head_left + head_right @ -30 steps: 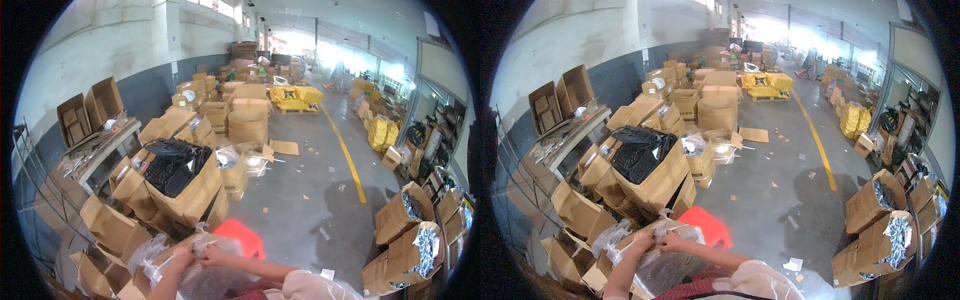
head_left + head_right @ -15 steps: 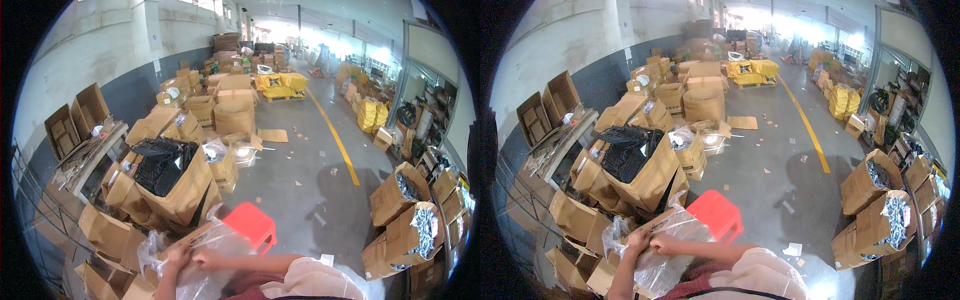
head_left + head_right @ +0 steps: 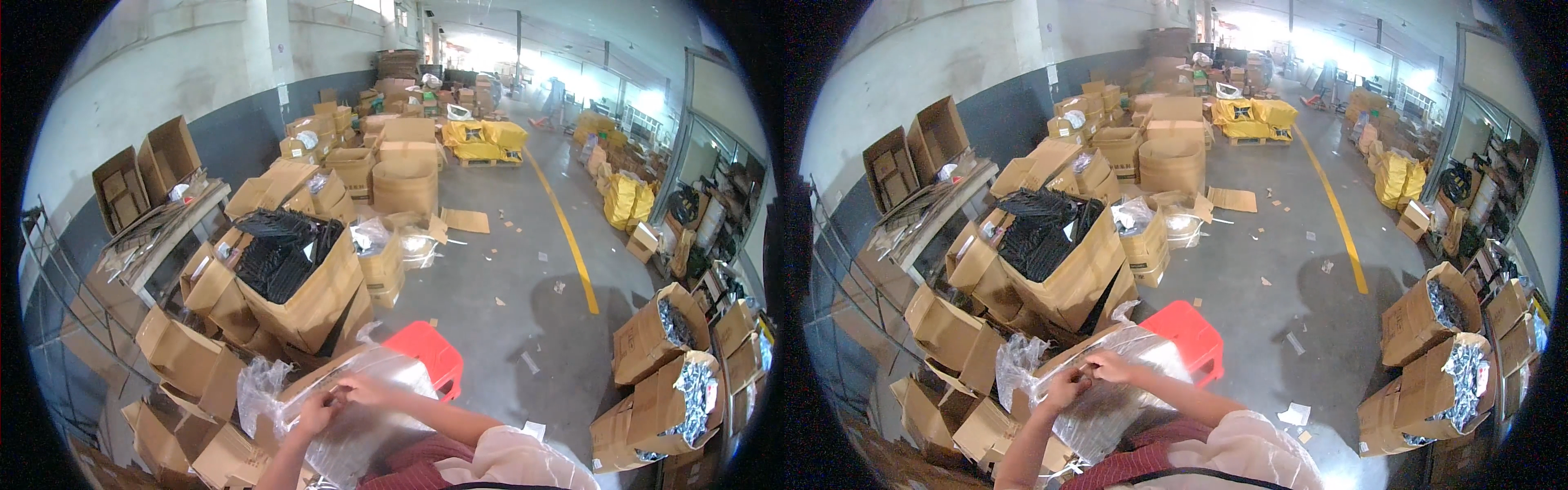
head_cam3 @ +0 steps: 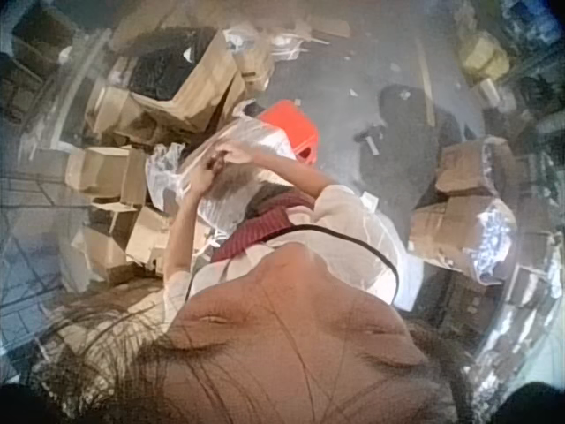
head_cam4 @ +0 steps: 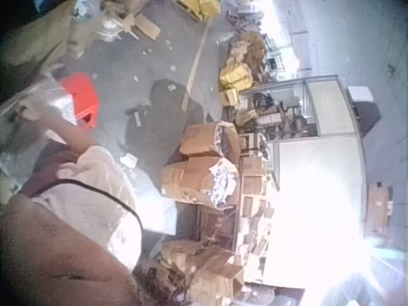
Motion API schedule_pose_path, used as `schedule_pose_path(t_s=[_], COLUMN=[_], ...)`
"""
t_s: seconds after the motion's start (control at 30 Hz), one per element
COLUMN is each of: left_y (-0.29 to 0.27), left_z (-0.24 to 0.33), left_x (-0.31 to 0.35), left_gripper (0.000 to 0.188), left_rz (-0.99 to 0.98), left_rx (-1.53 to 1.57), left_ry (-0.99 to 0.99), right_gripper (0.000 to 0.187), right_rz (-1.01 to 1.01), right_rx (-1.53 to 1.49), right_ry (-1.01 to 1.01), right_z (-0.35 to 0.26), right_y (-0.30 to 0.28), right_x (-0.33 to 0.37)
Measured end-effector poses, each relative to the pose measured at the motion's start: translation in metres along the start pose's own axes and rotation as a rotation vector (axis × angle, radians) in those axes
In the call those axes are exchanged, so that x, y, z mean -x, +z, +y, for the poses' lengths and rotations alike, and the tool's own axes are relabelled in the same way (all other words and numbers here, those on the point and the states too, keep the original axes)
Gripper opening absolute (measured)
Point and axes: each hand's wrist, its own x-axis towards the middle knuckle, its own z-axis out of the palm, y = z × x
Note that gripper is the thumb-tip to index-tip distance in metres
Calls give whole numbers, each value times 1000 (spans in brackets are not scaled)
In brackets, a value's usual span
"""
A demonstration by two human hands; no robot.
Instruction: The person wraps a cardboard box with plastic film and secures it with white plastic straps by hand while moving around other boxes on a floor.
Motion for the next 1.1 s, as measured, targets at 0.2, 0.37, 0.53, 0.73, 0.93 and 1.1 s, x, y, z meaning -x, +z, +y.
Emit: schedule_pose_path(t_s=[0.2,0.37,0.53,0.73,0.93,1.1], left_y=[10,21,8,10,-22,-35], left_z=[33,43,71,74,57,45], left_x=[-5,-28,-26,-9,28,16], left_gripper=[31,34,36,36,23,30], left_rz=[-95,171,284,403,275,11], left_rx=[139,32,4,301,314,416], left_ry=[-246,-213,-193,-180,-200,-243], right_gripper=[53,60,53,44,44,30], right_rz=[-105,-94,114,96,-228,-707], right_rx=[436,549,512,214,267,263], right_ry=[233,373,123,17,-10,119], right_z=[-1,4,17,41,1,-68], right_y=[-6,-21,-30,-15,-13,-67], right_x=[-2,-54,-92,-122,-111,-88])
